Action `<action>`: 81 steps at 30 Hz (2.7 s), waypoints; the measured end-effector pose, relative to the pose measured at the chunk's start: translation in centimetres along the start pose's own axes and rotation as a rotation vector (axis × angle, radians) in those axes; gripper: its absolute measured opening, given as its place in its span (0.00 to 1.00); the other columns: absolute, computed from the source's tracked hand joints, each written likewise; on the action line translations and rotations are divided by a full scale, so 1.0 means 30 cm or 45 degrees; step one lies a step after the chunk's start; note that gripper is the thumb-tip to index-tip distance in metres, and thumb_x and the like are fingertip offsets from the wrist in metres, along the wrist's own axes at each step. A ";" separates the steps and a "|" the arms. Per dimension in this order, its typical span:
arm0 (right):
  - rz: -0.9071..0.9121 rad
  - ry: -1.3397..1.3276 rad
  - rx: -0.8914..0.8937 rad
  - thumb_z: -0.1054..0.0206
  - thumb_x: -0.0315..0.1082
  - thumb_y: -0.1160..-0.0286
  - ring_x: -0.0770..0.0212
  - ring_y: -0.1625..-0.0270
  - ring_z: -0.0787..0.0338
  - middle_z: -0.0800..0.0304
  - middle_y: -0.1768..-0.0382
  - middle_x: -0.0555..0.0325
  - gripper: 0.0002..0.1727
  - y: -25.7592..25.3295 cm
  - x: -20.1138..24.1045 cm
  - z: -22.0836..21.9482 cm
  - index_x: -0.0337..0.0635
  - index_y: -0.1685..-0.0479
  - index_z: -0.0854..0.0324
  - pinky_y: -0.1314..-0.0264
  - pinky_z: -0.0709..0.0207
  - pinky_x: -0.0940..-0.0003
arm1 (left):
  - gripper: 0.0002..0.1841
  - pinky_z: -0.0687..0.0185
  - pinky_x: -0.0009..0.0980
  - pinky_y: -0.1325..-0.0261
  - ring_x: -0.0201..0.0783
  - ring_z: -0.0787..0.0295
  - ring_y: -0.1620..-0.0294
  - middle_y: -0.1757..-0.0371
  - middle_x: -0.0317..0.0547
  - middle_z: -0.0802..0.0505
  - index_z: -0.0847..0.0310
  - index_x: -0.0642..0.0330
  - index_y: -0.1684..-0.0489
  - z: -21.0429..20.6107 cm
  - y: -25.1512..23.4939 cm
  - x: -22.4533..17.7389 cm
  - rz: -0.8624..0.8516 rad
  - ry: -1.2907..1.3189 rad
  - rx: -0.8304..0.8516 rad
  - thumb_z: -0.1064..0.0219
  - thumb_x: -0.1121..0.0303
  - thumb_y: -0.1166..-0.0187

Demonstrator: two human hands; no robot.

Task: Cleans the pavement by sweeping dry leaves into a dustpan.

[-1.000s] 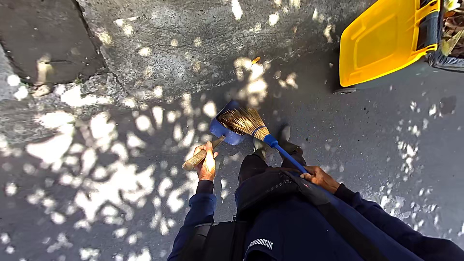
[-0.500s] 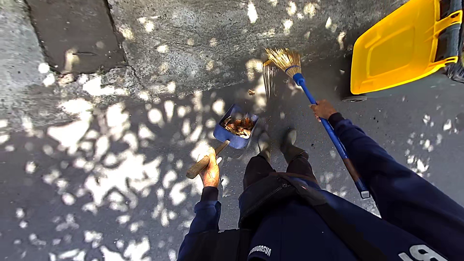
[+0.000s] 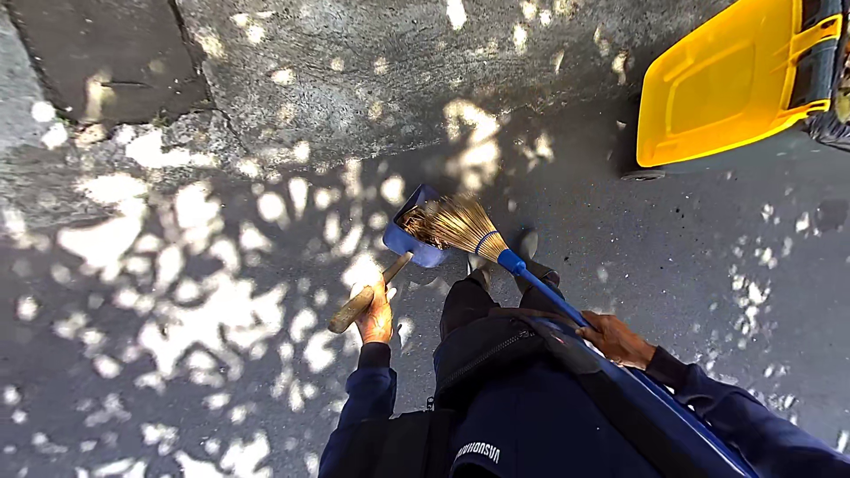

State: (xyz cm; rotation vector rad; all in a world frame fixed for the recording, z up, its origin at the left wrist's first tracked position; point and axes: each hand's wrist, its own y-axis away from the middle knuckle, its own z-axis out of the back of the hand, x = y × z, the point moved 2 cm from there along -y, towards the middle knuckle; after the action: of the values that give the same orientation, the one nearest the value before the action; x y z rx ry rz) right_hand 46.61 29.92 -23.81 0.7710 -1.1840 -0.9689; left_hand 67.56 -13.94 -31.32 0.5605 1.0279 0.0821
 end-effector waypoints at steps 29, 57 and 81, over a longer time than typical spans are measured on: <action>-0.271 -0.789 -0.204 0.41 0.45 0.10 0.62 0.82 0.24 0.21 0.74 0.54 0.18 0.145 -0.070 -0.102 0.39 0.41 0.20 0.77 0.24 0.63 | 0.11 0.10 0.27 0.68 0.27 0.10 0.68 0.63 0.34 0.11 0.26 0.59 0.48 0.050 0.160 0.000 -0.191 -0.020 0.289 0.41 0.60 0.11; -1.005 -1.789 -0.710 0.38 0.37 0.15 0.50 0.68 0.14 0.15 0.63 0.41 0.18 0.272 -0.409 -0.754 0.28 0.43 0.22 0.59 0.17 0.50 | 0.19 0.09 0.37 0.51 0.35 0.10 0.54 0.48 0.52 0.10 0.19 0.72 0.46 -1.060 0.454 -0.245 -0.829 -0.830 1.637 0.37 0.59 0.14; -0.981 -2.235 -1.390 0.38 0.36 0.13 0.65 0.87 0.27 0.26 0.81 0.59 0.11 0.620 -1.110 -0.605 0.35 0.50 0.22 0.84 0.26 0.67 | 0.11 0.06 0.34 0.67 0.37 0.06 0.67 0.55 0.47 0.09 0.23 0.65 0.47 -1.583 0.935 -0.346 -0.569 -0.647 1.375 0.38 0.64 0.12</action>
State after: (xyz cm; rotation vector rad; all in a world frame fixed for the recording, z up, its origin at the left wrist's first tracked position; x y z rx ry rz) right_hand 65.13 67.87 -24.37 -0.9039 -1.3248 -2.8372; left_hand 28.15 25.92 -28.26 1.2233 0.6045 -1.0180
